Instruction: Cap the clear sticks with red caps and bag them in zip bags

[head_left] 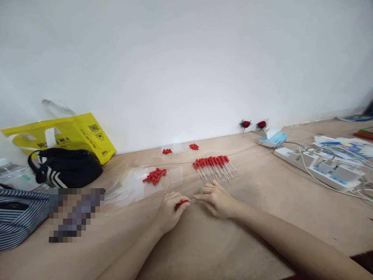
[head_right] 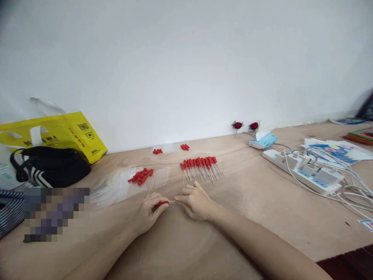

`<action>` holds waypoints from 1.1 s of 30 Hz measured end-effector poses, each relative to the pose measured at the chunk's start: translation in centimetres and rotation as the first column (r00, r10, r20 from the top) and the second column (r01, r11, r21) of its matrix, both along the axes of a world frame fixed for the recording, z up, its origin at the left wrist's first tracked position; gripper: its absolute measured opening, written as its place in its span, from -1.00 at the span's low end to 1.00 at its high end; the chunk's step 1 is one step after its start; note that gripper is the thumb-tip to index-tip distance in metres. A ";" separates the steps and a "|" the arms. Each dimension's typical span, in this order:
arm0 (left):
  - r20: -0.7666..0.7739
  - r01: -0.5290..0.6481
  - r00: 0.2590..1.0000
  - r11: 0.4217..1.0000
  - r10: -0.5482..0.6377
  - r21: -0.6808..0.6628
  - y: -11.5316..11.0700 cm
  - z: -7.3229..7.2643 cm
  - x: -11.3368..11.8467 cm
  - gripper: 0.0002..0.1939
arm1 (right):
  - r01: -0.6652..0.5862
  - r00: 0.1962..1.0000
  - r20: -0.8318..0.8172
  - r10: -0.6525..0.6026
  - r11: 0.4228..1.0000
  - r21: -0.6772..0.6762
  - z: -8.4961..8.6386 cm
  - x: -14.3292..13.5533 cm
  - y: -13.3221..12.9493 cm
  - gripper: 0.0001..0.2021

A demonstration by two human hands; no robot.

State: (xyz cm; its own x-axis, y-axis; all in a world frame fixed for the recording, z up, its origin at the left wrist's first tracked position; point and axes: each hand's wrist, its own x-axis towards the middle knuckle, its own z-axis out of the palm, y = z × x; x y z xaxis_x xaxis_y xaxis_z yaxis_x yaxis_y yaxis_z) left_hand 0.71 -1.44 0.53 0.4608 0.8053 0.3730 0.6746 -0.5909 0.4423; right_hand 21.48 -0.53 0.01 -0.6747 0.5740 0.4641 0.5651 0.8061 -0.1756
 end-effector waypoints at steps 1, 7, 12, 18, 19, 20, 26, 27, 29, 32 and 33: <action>0.027 -0.020 0.999 0.999 0.019 0.033 0.2 -0.1 -0.2 -0.82 | 0.016 1.000 -0.019 -0.017 1.000 -0.003 -0.1 0.2 0.3 -0.73; 0.140 -0.338 0.938 0.927 0.318 0.162 1.4 -1.3 -1.7 -0.72 | 0.404 0.850 -0.302 -0.432 0.902 -0.153 -1.1 0.6 4.5 -0.83; 0.060 -0.363 0.932 0.926 0.358 0.102 1.6 -1.4 -2.2 -0.86 | 0.628 0.719 -0.265 -0.642 0.764 -0.148 -1.0 -0.5 7.4 -0.86; -0.019 -0.347 0.937 0.937 0.348 0.041 1.4 -1.3 -2.0 -0.89 | 0.741 0.652 -0.140 -0.745 0.665 -0.090 -1.0 -1.9 7.9 -0.84; -0.026 -0.345 0.938 0.938 0.346 0.035 1.4 -1.3 -1.9 -0.90 | 0.742 0.654 -0.121 -0.746 0.665 -0.084 -1.0 -2.0 7.9 -0.83; -0.031 -0.344 0.938 0.938 0.345 0.032 1.4 -1.4 -1.9 -0.90 | 0.739 0.662 -0.105 -0.742 0.669 -0.078 -1.1 -2.1 7.8 -0.82; -0.026 -0.364 0.930 0.929 0.366 0.063 1.9 -1.3 -2.8 -0.88 | 0.720 0.689 -0.071 -0.721 0.692 -0.051 -1.0 -1.9 7.2 -0.72; -0.028 -0.387 0.920 0.918 0.391 0.082 2.3 -1.2 -3.3 -0.87 | 0.719 0.690 -0.070 -0.721 0.693 -0.050 -0.9 -1.8 7.1 -0.71; -0.032 -0.453 0.887 0.880 0.462 0.140 3.2 -0.7 -4.7 -0.86 | 0.710 0.699 -0.073 -0.712 0.702 -0.049 -0.5 -2.0 6.8 -0.71; -0.046 -0.579 0.802 0.794 0.596 0.187 5.0 0.2 -6.5 -0.88 | 0.668 0.739 -0.052 -0.672 0.740 -0.077 0.0 -3.1 6.3 -0.74; -0.063 -0.607 0.778 0.774 0.625 0.179 5.6 0.5 -6.9 -0.88 | 0.651 0.753 -0.036 -0.657 0.752 -0.100 0.2 -3.8 6.1 -0.74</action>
State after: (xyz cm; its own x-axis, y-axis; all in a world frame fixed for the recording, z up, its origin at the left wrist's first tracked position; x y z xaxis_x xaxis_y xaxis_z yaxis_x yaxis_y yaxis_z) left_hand -6.18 4.15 1.02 -0.0706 0.8737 0.4814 0.9549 -0.0803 0.2858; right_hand 17.67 5.61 0.20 -0.0915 0.8990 0.4282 0.9342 0.2263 -0.2756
